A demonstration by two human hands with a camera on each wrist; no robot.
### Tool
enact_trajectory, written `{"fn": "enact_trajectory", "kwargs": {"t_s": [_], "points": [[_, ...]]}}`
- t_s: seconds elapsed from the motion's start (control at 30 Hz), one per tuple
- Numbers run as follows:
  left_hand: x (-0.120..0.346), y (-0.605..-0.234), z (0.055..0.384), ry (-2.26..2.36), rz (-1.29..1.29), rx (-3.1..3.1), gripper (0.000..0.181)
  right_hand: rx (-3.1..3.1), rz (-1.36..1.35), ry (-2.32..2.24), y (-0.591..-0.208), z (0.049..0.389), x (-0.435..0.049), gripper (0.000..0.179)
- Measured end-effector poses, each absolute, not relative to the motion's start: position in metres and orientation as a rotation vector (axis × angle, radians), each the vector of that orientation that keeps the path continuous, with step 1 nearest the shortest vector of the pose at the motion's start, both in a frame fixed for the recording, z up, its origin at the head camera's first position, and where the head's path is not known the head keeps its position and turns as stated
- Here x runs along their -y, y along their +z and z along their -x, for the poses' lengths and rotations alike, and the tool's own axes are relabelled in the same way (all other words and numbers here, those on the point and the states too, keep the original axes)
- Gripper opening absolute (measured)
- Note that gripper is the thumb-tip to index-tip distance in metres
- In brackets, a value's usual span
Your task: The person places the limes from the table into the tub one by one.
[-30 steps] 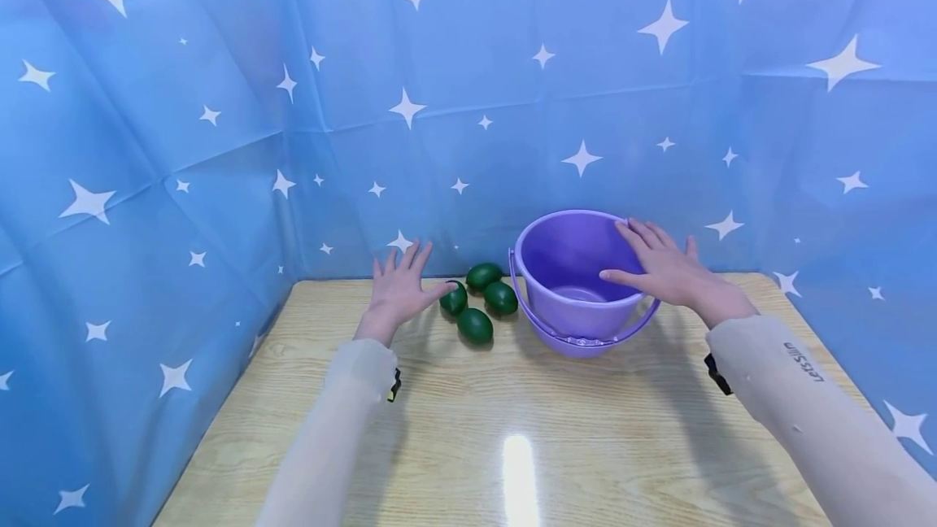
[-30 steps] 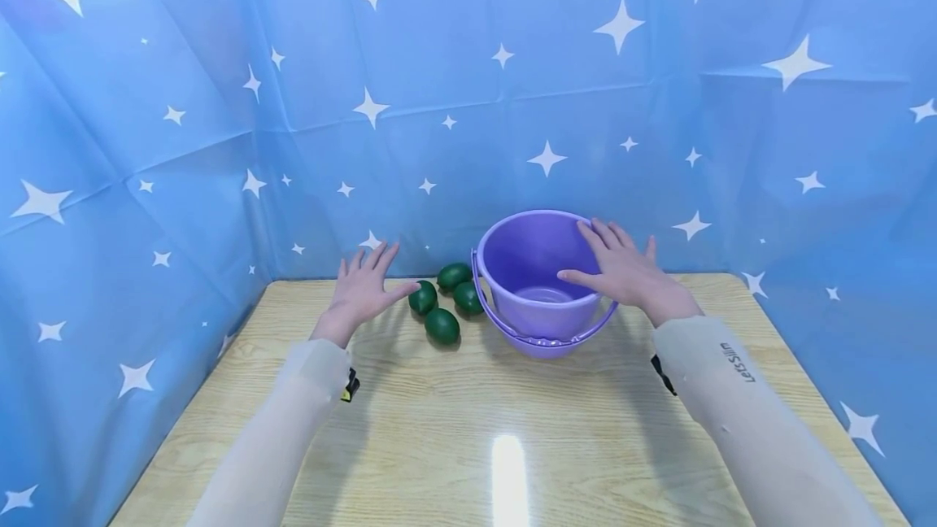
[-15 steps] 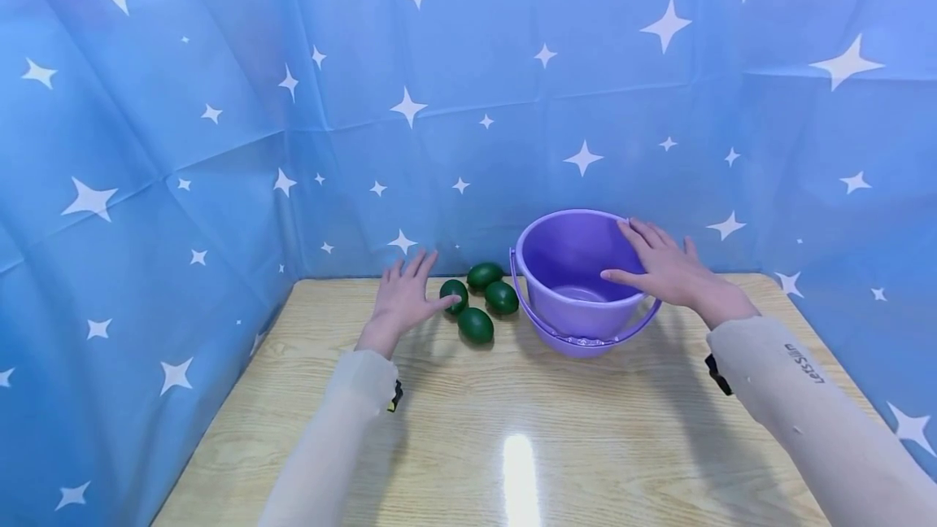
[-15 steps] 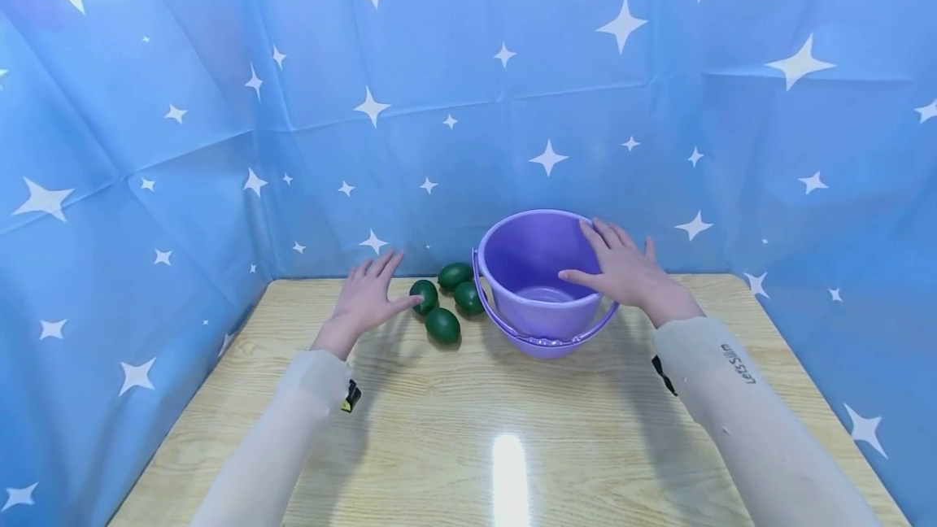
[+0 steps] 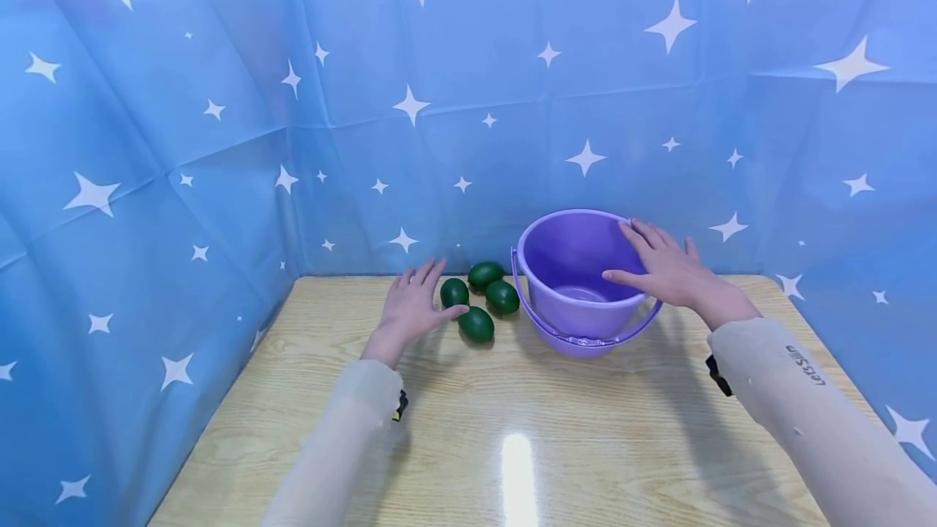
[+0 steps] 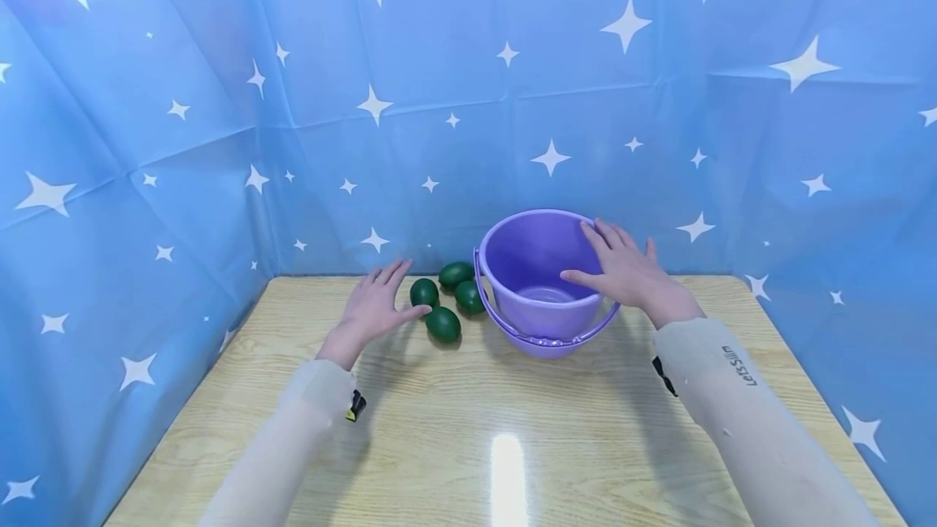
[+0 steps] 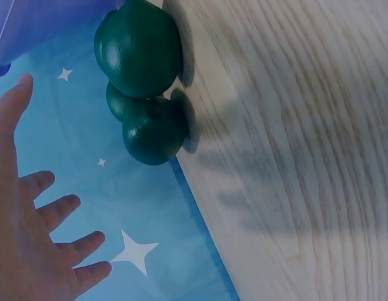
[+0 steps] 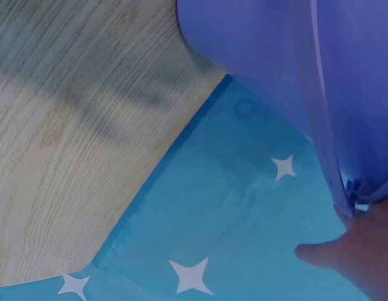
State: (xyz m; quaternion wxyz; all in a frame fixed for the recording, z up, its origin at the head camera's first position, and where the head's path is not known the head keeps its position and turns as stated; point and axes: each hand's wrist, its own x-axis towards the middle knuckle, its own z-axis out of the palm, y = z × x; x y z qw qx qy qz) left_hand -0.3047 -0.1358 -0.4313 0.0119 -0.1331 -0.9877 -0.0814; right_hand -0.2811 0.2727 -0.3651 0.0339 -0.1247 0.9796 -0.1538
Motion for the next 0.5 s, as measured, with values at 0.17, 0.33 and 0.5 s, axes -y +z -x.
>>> {"fn": "enact_trajectory", "kwargs": {"t_s": [0.17, 0.33, 0.5], "points": [[0.1342, -0.4330, 0.3022, -0.286, 0.443, 3.073, 0.099, -3.019, 0.390, -0.470, -0.3651, 0.2810, -0.2725, 0.103], [0.1343, -0.4332, 0.3001, -0.338, 0.436, 3.063, 0.094, -3.025, 0.395, -0.467, -0.3652, 0.2800, -0.2721, 0.102], [0.1354, -0.4348, 0.2980, -0.383, 0.423, 3.056, 0.084, -3.028, 0.394, -0.470, -0.3658, 0.2797, -0.2713, 0.101]]}}
